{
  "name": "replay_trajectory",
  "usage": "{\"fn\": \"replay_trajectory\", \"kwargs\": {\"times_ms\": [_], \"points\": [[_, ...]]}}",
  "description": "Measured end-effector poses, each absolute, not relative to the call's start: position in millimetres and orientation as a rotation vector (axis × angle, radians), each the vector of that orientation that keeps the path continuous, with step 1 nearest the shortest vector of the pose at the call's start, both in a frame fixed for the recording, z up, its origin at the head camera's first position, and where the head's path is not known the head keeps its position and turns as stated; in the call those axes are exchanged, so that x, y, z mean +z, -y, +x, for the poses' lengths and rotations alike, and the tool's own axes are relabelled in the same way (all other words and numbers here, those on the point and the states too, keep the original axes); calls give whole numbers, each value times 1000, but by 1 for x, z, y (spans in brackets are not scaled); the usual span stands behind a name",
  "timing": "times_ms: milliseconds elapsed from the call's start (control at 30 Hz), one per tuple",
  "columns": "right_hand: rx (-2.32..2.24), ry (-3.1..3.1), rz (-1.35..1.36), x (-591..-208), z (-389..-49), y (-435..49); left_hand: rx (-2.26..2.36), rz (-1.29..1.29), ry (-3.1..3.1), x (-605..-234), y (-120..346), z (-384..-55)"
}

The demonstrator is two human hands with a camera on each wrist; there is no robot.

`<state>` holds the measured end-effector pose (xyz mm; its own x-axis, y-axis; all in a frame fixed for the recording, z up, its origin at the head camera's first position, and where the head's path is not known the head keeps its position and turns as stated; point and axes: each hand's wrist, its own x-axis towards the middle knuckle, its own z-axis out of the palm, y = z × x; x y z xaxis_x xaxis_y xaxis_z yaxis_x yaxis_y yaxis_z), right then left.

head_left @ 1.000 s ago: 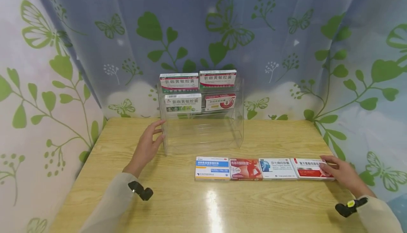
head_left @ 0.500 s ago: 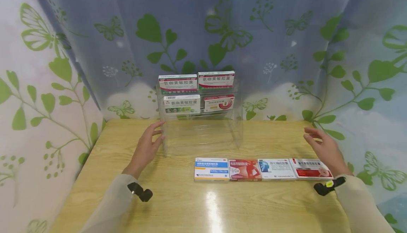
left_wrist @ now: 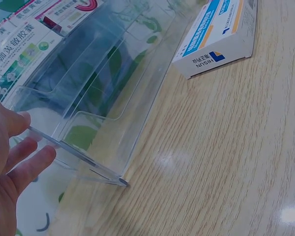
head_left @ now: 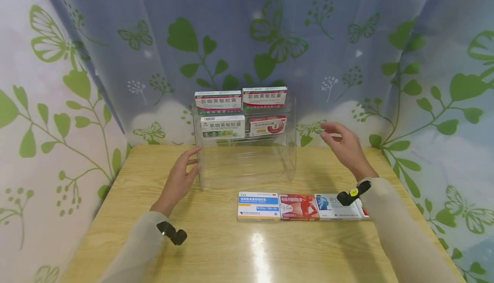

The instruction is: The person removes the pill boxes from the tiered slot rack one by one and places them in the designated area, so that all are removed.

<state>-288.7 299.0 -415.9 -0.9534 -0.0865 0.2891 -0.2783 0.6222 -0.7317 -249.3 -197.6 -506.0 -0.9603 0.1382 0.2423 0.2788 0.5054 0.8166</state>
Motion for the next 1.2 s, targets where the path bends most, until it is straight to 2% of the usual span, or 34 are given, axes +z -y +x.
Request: {"fn": "replay_trajectory", "kwargs": {"times_ms": [467,900,1200], "points": [[1315,2700,574,-381,-320,-215,-1425,-340,2606,-505,196,-249],[1196,2750,649,-383,-333,-185,-1438,-344,2603,-503,196,-248],[787,2820,608,-387,-339,-174,-1444,-344,2605,-506,197,-249]]}}
